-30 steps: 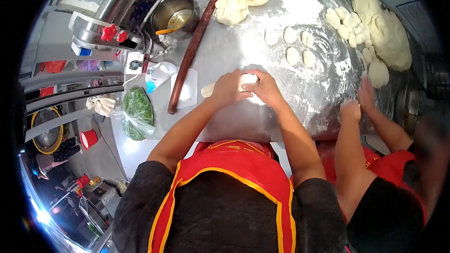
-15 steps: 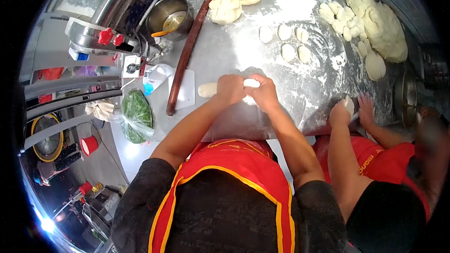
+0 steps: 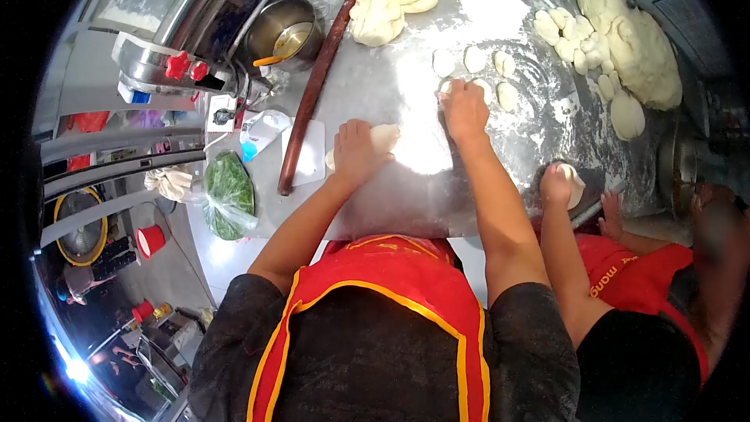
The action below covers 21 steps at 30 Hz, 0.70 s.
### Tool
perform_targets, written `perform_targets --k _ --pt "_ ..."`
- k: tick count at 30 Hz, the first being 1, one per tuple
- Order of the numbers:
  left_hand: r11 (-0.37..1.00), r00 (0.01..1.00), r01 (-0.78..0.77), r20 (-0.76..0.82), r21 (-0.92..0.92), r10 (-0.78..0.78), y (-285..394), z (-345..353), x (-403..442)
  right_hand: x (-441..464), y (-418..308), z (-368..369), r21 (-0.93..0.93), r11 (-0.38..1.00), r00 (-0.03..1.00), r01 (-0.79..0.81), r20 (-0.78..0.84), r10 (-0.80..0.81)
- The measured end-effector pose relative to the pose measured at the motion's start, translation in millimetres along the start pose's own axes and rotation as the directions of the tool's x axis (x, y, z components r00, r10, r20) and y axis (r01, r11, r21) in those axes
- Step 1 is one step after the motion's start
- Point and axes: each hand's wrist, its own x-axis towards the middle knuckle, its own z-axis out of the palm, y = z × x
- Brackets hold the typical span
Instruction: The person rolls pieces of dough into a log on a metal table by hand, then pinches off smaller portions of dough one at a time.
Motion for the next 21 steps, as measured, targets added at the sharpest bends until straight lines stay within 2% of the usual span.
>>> perform_targets --k 1,3,4,5,7,10,13,16,19,21 --pt "0.999 1.000 0.022 -0.008 0.031 -0.022 -3 1 -1 -3 -3 -4 0.030 0.999 0.997 0.043 -0.062 -0.041" --pt "0.997 0.996 -0.057 0.070 -0.050 0.060 -9 -1 8 -15 -18 -19 0.083 0.986 0.974 0.143 -0.187 -0.126" --pt "0.991 0.989 -0.094 0.110 -0.092 0.104 -12 -1 10 -25 -28 -27 0.206 0.955 0.974 0.211 -0.127 -0.188" --pt "0.977 0.982 -0.093 0.146 -0.190 0.122 -13 -3 10 -36 -34 -22 0.414 0.900 0.986 0.135 0.032 -0.163" --pt "0.922 0.963 -0.086 0.206 -0.378 0.175 -7 -9 12 -51 -41 -6 0.720 0.684 0.921 -0.115 0.336 -0.200" --pt "0.943 0.964 -0.176 0.143 -0.282 0.222 2 -10 8 -56 -46 6 0.725 0.527 0.780 -0.443 0.602 -0.171" --pt "0.961 0.979 -0.182 0.056 -0.206 0.197 9 -5 3 -69 -57 10 0.762 0.507 0.847 -0.404 0.520 -0.107" --pt "0.982 0.985 -0.153 0.057 -0.113 0.160 9 11 8 -74 -53 22 0.753 0.599 0.913 -0.273 0.399 -0.086" --pt "0.993 0.987 -0.089 0.129 -0.082 0.099 23 -1 10 -74 -67 1 0.646 0.710 0.924 -0.281 0.382 0.018" --pt "0.992 0.987 -0.113 0.108 -0.052 0.118 21 2 11 -73 -68 1 0.636 0.701 0.910 -0.324 0.411 0.048"
